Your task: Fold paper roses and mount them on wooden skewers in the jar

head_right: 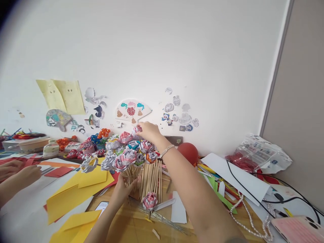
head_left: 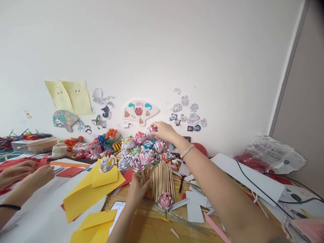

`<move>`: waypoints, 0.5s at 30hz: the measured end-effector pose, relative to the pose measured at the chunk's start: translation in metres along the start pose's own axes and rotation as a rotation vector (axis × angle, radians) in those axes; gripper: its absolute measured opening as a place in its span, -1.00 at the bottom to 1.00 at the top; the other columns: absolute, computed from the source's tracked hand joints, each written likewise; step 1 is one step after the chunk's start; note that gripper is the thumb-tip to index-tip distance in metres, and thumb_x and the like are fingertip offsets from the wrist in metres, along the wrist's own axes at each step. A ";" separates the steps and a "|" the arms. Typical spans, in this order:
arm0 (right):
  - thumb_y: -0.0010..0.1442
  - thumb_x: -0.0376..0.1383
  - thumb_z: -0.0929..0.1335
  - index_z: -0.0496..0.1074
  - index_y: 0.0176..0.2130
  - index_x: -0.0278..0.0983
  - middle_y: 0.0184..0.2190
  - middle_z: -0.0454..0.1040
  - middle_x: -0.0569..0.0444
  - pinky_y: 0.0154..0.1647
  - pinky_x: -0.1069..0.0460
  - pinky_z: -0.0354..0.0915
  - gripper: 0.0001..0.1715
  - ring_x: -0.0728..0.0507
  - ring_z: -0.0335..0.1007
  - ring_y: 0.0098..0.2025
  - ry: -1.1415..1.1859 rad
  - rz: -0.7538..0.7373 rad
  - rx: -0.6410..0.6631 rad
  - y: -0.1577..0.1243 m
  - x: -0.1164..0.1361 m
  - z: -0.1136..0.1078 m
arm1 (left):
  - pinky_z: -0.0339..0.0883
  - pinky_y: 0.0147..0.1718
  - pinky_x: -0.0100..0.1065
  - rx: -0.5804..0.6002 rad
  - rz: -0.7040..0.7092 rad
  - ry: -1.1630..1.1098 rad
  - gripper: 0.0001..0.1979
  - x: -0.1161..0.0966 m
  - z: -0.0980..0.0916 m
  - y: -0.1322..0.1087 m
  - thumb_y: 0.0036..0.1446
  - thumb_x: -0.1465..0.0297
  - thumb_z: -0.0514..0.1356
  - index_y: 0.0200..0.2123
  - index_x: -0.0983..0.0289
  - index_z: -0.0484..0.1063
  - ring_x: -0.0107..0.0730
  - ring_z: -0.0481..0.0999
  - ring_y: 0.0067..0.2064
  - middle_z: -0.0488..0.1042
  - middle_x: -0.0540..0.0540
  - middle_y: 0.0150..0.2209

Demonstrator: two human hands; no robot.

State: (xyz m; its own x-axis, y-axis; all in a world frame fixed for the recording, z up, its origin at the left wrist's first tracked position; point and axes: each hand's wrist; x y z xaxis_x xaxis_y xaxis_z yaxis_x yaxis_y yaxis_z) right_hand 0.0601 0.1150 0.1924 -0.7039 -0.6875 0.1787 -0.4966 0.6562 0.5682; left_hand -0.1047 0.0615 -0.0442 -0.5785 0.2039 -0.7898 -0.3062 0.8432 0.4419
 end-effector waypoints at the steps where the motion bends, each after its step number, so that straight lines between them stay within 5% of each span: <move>1: 0.07 -0.18 0.35 0.35 -0.07 -0.21 -0.10 0.42 0.00 -0.22 0.05 0.19 -0.59 -0.15 0.34 -0.13 0.013 0.003 -0.014 0.002 0.000 -0.003 | 0.26 -0.11 -0.10 0.001 0.003 -0.004 -0.48 -0.001 0.000 0.000 -0.10 0.13 0.17 -0.12 0.26 0.14 -0.03 0.40 -0.02 0.40 0.23 -0.09; 9: 0.09 -0.25 0.34 0.33 -0.08 -0.30 -0.16 0.44 0.02 -0.22 0.08 0.20 -0.63 -0.10 0.36 -0.17 0.104 0.053 -0.105 0.023 0.003 -0.035 | 0.27 -0.16 -0.08 0.010 -0.025 0.023 -0.48 0.003 0.001 0.002 -0.11 0.13 0.18 -0.13 0.27 0.15 -0.01 0.42 -0.07 0.40 0.24 -0.13; 15: 0.06 -0.27 0.35 0.34 -0.09 -0.36 -0.24 0.47 -0.01 -0.35 0.11 0.23 -0.61 -0.06 0.42 -0.33 0.153 0.139 -0.012 0.020 -0.010 -0.021 | 0.26 -0.15 -0.09 -0.006 -0.053 0.007 -0.41 0.013 0.005 0.004 -0.14 0.13 0.21 -0.08 0.29 0.12 -0.03 0.43 -0.08 0.41 0.24 -0.14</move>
State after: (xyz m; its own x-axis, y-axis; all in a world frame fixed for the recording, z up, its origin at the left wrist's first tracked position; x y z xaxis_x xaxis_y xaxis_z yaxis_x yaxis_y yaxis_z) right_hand 0.0677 0.1286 0.2191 -0.6795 -0.6304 0.3752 -0.3933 0.7448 0.5391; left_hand -0.1094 0.0701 -0.0544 -0.5665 0.1560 -0.8091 -0.3408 0.8496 0.4025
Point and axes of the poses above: each hand's wrist, its own y-axis towards the middle knuckle, its own z-axis out of the palm, x = y × z
